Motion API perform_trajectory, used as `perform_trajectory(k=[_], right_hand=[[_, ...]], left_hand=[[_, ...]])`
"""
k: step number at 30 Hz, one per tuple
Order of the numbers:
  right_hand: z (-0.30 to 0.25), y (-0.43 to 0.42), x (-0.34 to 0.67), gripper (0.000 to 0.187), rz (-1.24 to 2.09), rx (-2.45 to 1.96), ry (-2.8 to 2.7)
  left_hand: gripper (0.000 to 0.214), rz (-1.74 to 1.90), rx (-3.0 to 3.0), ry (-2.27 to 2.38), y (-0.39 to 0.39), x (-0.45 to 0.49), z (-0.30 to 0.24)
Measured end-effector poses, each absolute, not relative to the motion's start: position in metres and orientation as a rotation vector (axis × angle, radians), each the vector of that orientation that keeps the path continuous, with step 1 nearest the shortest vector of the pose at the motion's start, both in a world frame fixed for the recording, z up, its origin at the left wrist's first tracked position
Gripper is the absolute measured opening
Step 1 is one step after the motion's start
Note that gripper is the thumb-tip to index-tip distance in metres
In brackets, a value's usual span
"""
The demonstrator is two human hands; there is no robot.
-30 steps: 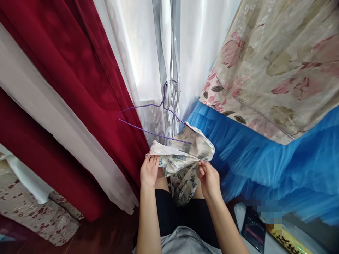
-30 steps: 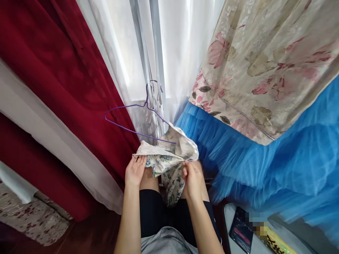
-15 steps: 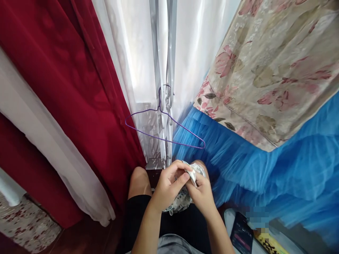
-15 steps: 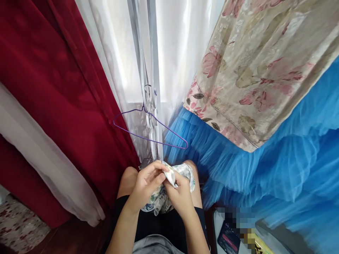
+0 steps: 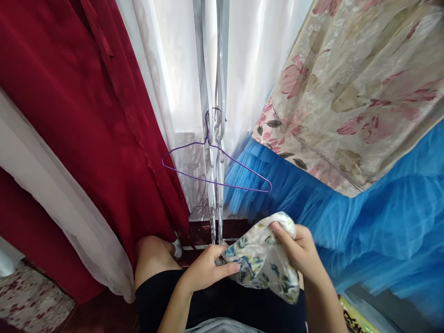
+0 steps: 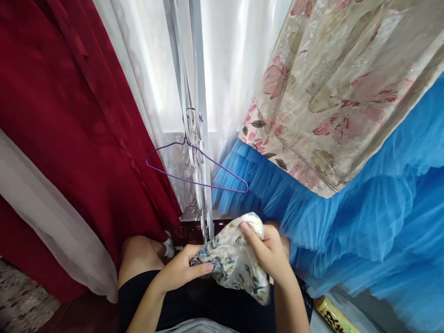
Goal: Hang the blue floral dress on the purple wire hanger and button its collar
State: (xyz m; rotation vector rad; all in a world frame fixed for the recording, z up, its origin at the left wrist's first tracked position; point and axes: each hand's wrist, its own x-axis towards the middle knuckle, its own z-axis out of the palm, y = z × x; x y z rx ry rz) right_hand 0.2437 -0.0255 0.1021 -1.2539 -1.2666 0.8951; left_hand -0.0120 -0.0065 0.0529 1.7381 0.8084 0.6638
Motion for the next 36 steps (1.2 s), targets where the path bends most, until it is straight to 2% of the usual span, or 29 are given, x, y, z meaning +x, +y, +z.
perform_trajectory(k=[4,7,9,12,16,18,24,27,31,36], right_hand=[[0.13,0.017,0.275,0.052,0.544,-1.191,-1.141],[0.164,0.068,0.285,0.055,0.469,-1.099,-1.226],[0.187,0.101,0.278,0.054,0.569,-1.028,-1.314],[0.212,0.137,0.252,0.048,0.909,-0.961,-1.435],[0.219,0.154,0.223,0.044,1.358,-0.944,-1.453],[0.216,0.153,0.219,0.041,1.464,-0.917,-1.453],[0.222,0.145,0.223,0.035,1.417,-0.975,-1.477],[0.229,0.142,0.221,0.034,1.38,-0.988,-1.528],[0.233,0.142,0.223,0.035,1.393,-1.024,-1.582],[0.239,0.148,0.229,0.036,1.508,-1.088,-1.568]], left_hand=[[0.029,0.791,1.944,0.948,-0.003,-0.028,0.062],[0.027,0.99,2.096,0.884,0.005,-0.036,0.081],[0.028,1.085,2.158,0.82,0.01,-0.04,0.098],[0.024,1.244,2.167,0.906,0.015,-0.051,0.121],[0.023,1.293,2.043,1.147,0.02,-0.083,0.141],[0.027,1.241,2.028,1.231,0.029,-0.106,0.146],[0.022,0.962,2.227,1.29,0.092,-0.173,0.136],[0.019,0.98,2.178,1.341,0.129,-0.199,0.134],[0.019,1.108,2.22,1.417,0.169,-0.217,0.165],[0.024,1.232,2.292,1.392,0.207,-0.192,0.213]])
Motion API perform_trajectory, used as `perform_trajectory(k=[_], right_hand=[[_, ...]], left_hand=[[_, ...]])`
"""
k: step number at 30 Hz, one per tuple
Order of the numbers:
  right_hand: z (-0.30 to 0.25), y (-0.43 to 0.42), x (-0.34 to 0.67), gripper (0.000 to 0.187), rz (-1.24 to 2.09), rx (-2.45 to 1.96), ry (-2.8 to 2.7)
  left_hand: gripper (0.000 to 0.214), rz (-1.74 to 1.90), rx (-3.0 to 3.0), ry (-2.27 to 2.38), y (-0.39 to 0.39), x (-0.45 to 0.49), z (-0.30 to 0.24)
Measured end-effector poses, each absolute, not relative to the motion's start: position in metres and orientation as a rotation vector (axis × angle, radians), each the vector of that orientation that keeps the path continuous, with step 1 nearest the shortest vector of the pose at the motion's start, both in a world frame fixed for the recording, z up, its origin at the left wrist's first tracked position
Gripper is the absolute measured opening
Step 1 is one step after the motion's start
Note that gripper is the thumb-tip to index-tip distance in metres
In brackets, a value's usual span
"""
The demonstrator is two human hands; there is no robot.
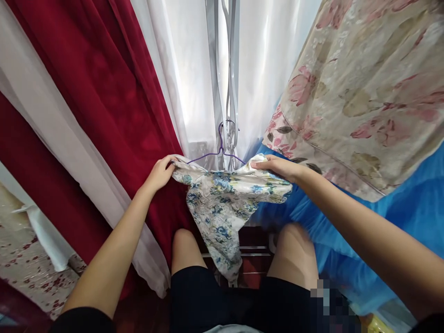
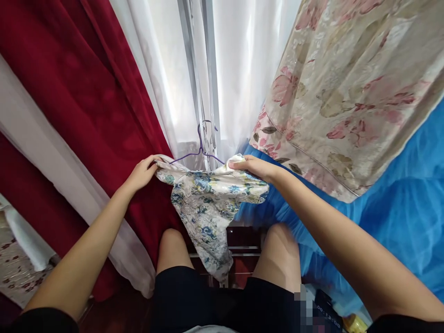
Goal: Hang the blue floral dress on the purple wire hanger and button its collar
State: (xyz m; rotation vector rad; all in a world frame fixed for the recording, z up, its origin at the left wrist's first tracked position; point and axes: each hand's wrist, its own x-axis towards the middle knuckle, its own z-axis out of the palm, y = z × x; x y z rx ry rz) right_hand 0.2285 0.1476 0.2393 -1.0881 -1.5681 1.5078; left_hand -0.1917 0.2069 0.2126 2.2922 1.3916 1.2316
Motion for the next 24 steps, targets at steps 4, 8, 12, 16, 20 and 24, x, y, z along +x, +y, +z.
perform_trajectory(k=[4,8,12,16,20,24], right_hand=[[0.232,0.144,0.236,0.037,1.486,-1.082,-1.603],[0.194,0.126,0.253,0.042,1.142,-1.011,-1.635],[0.158,0.108,0.268,0.045,0.902,-1.033,-1.427],[0.176,0.108,0.27,0.034,0.761,-0.936,-1.193],[0.223,0.114,0.249,0.027,0.713,-0.871,-1.109],[0.243,0.081,0.206,0.034,0.695,-0.787,-1.518]], left_hand=[[0.028,1.254,2.13,1.259,0.22,-0.164,0.219],[0.021,1.665,2.028,1.339,0.206,-0.154,0.212],[0.027,1.683,2.189,1.329,0.174,-0.14,0.213],[0.02,1.622,2.415,1.341,0.152,-0.12,0.228],[0.015,1.612,2.461,1.469,0.152,-0.116,0.24],[0.044,1.664,2.11,1.59,0.163,-0.13,0.225]])
